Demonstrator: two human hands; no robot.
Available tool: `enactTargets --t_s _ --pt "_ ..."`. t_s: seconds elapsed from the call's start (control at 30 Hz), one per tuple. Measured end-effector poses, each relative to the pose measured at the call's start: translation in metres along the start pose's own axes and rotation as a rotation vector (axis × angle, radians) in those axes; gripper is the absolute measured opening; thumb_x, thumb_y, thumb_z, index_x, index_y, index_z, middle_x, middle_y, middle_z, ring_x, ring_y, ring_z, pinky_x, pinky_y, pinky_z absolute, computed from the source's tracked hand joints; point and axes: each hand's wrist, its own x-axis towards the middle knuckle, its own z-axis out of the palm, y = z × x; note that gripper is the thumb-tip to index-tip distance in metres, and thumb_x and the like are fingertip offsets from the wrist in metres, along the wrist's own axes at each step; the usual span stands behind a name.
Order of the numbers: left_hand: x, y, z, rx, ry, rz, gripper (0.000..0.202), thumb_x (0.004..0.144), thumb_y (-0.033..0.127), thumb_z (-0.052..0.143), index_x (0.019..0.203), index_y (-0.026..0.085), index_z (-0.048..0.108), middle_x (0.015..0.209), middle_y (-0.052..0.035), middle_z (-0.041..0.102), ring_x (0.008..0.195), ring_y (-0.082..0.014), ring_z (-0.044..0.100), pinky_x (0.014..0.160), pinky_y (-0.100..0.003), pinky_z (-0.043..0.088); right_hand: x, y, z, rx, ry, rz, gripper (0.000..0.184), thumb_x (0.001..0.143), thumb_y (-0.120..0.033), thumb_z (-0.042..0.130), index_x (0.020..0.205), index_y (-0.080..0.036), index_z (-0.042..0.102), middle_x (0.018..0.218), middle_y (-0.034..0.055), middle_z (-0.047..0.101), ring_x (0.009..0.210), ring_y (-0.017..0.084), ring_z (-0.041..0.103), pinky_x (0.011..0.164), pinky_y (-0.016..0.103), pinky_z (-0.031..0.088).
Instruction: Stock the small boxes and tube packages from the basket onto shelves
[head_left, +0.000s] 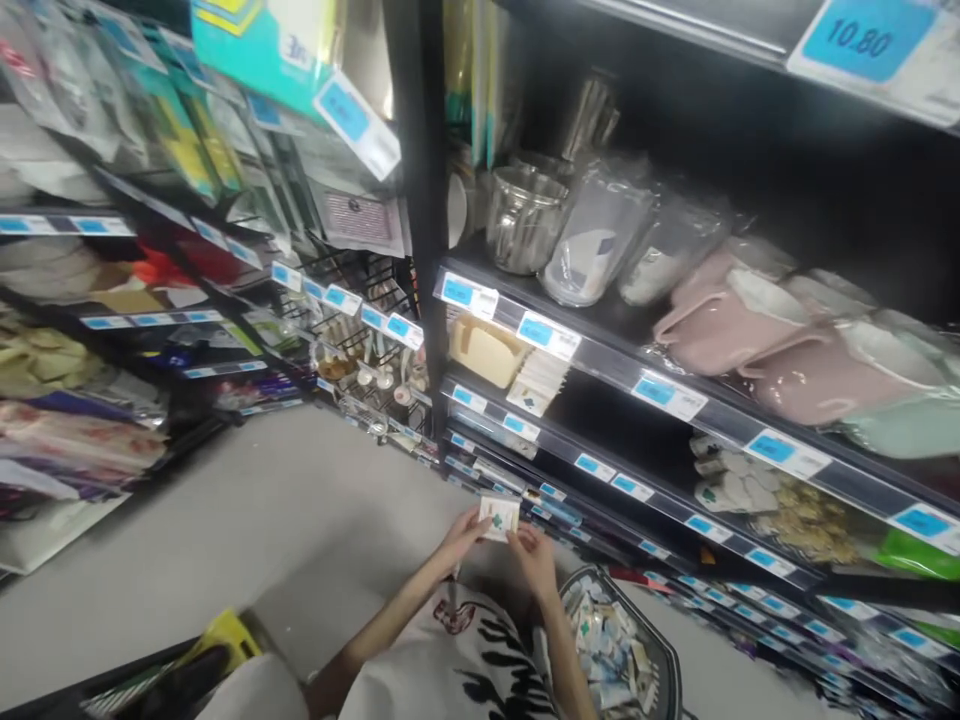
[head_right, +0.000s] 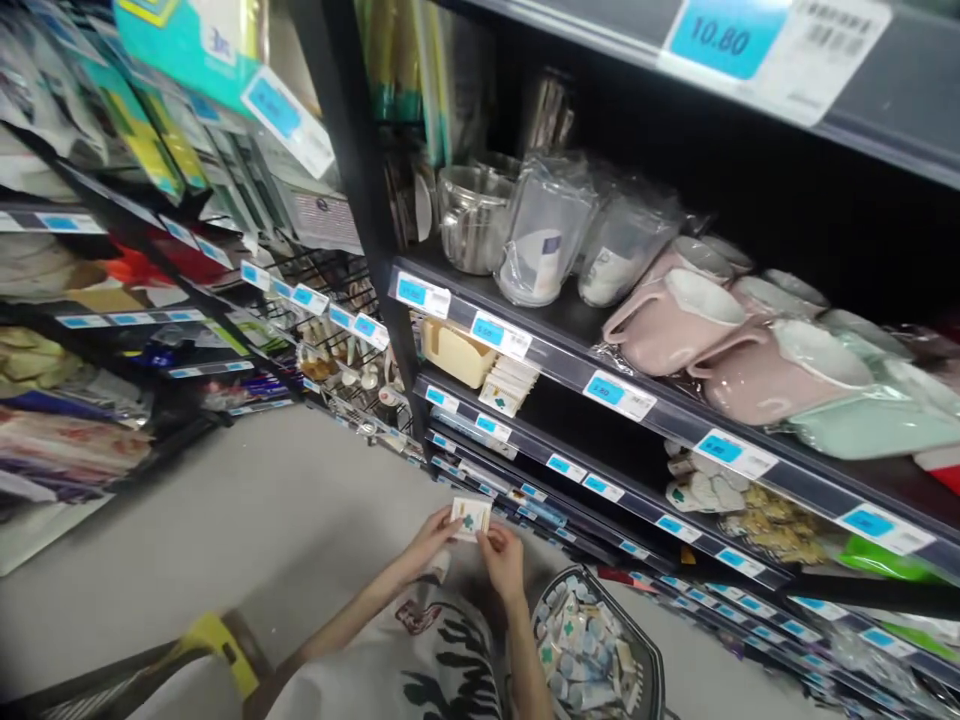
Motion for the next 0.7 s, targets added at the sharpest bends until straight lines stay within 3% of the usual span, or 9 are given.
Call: enactTargets --t_s 0.17,0.3,0.43,0.53,0.7 --pt "-0.004 0.057 -0.016 0.015 -0.005 0.134 0.061 0.067 0.060 0.088 0.105 0.014 0.074 0.079 -0.0031 0.072 0.070 -0.0151 0.061 0.062 -0.023 0.044 -0.002 -0.013 0.052 0.149 0.154 -0.005 0.050 0.070 -0.057 0.089 0.098 -0.017 0.077 0.081 0.0091 0.081 0.069 0.022 0.075 0.073 0.036 0.063" --pt "-0.011 0.072 -0.015 -0.259 0.010 0.027 0.049 0.068 0.050 0.090 0.099 0.015 0.073 0.079 -0.0011 0.069 0.067 -0.0130 0.059 0.060 -0.022 0.044 -0.017 -0.033 0.075 0.156 0.159 -0.075 0.043 0.074 -0.053 0.087 0.098 -0.018 0.079 0.089 0.0098 0.082 0.074 0.022 0.076 0.073 0.035 0.063" --pt "-0.018 0.078 -0.007 -0.560 -0.080 -0.164 0.025 0.077 0.030 0.080 0.092 0.013 0.069 0.062 0.0038 0.052 0.053 -0.0095 0.047 0.050 -0.021 0.038 -0.036 -0.060 0.085 0.004 0.005 -0.145 0.029 0.085 -0.043 0.081 0.104 -0.021 0.081 0.095 0.0085 0.083 0.085 0.023 0.077 0.081 0.036 0.062" --pt "-0.025 0.084 -0.002 -0.717 -0.218 -0.270 0.012 0.085 0.020 0.068 0.096 0.014 0.068 0.056 0.0067 0.038 0.046 -0.0088 0.035 0.045 -0.020 0.029 -0.045 -0.071 0.086 -0.105 -0.044 -0.181 0.026 0.087 -0.039 0.077 0.106 -0.022 0.081 0.087 0.0057 0.082 0.076 0.020 0.074 0.075 0.033 0.060" --pt "-0.033 0.093 0.001 -0.891 -0.224 -0.366 0.009 0.095 0.011 0.054 0.094 0.017 0.061 0.058 0.0084 0.024 0.044 -0.0089 0.026 0.045 -0.020 0.023 -0.047 -0.074 0.085 -0.164 -0.075 -0.169 0.023 0.089 -0.041 0.074 0.097 -0.021 0.082 0.072 0.0025 0.077 0.062 0.017 0.068 0.065 0.029 0.056"
